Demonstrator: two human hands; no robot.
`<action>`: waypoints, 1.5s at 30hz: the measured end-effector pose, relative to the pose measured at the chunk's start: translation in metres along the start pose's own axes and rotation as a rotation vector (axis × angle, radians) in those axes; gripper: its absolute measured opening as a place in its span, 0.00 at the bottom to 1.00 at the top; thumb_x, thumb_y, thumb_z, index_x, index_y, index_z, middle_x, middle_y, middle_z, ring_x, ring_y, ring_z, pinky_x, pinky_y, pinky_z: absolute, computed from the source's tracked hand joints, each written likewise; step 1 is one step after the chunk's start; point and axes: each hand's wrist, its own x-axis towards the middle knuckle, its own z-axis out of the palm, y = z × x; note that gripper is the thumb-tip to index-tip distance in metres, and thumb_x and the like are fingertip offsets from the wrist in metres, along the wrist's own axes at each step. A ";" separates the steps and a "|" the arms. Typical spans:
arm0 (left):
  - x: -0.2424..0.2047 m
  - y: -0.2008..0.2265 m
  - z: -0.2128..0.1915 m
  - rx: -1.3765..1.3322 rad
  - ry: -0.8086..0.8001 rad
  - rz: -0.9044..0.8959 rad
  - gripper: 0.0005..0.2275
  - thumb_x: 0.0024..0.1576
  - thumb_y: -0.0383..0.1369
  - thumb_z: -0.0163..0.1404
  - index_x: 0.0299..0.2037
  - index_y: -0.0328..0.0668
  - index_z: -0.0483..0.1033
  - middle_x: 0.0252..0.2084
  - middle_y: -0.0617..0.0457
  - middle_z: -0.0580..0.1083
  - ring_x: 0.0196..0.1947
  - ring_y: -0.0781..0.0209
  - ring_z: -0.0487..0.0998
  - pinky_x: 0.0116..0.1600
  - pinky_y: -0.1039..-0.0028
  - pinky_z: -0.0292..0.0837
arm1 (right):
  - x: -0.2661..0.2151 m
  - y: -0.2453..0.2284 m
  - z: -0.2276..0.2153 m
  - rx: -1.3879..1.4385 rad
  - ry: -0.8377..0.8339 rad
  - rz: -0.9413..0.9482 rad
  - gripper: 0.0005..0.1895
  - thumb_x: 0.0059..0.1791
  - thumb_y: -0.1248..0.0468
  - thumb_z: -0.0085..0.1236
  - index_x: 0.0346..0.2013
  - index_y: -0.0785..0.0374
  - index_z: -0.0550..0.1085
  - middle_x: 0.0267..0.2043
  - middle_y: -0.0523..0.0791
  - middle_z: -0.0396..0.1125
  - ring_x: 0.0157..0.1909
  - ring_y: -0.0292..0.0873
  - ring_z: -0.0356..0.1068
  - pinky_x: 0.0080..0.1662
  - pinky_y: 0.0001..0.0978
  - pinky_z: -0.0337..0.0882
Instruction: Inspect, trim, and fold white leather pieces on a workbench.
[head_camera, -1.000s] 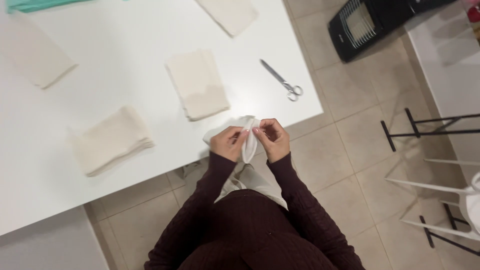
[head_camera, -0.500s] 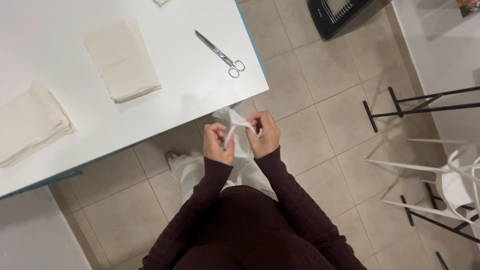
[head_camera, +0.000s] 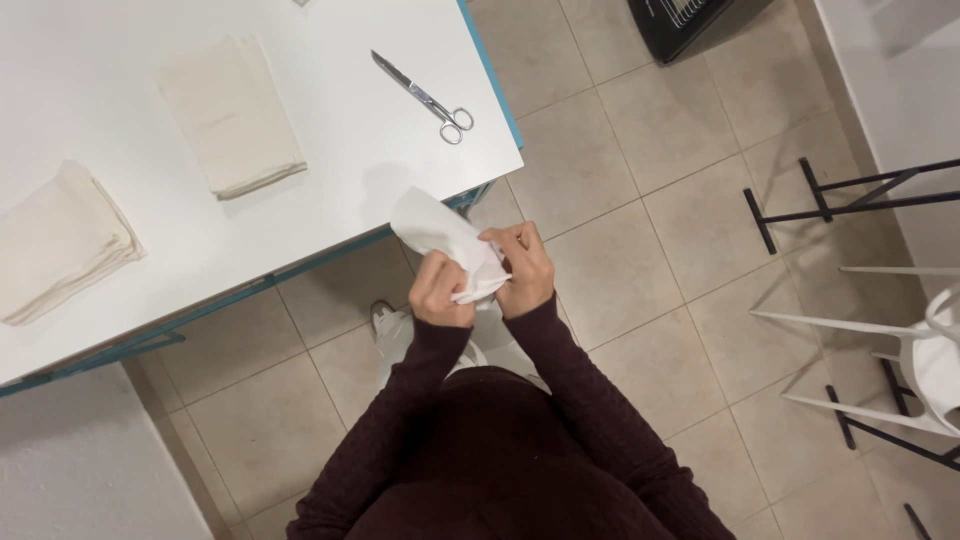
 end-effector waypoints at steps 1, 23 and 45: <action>0.006 -0.009 -0.002 0.003 0.000 0.004 0.18 0.58 0.30 0.55 0.20 0.47 0.59 0.22 0.60 0.57 0.18 0.57 0.63 0.28 0.78 0.63 | -0.002 -0.005 0.003 0.003 0.003 -0.001 0.11 0.45 0.74 0.64 0.38 0.58 0.77 0.33 0.43 0.64 0.27 0.43 0.66 0.34 0.30 0.72; 0.011 -0.054 -0.035 -0.019 0.055 -0.388 0.19 0.48 0.28 0.65 0.41 0.49 0.65 0.17 0.56 0.68 0.17 0.57 0.70 0.30 0.77 0.65 | -0.019 -0.026 0.040 0.172 -0.002 -0.197 0.05 0.48 0.65 0.64 0.33 0.62 0.76 0.34 0.47 0.67 0.36 0.51 0.67 0.43 0.39 0.70; 0.027 -0.029 -0.058 -0.309 -0.033 -0.389 0.12 0.55 0.33 0.60 0.41 0.45 0.68 0.20 0.52 0.75 0.19 0.67 0.72 0.29 0.79 0.67 | -0.006 -0.078 0.029 0.510 -0.051 -0.295 0.07 0.53 0.66 0.56 0.32 0.66 0.77 0.23 0.46 0.62 0.21 0.47 0.62 0.28 0.34 0.69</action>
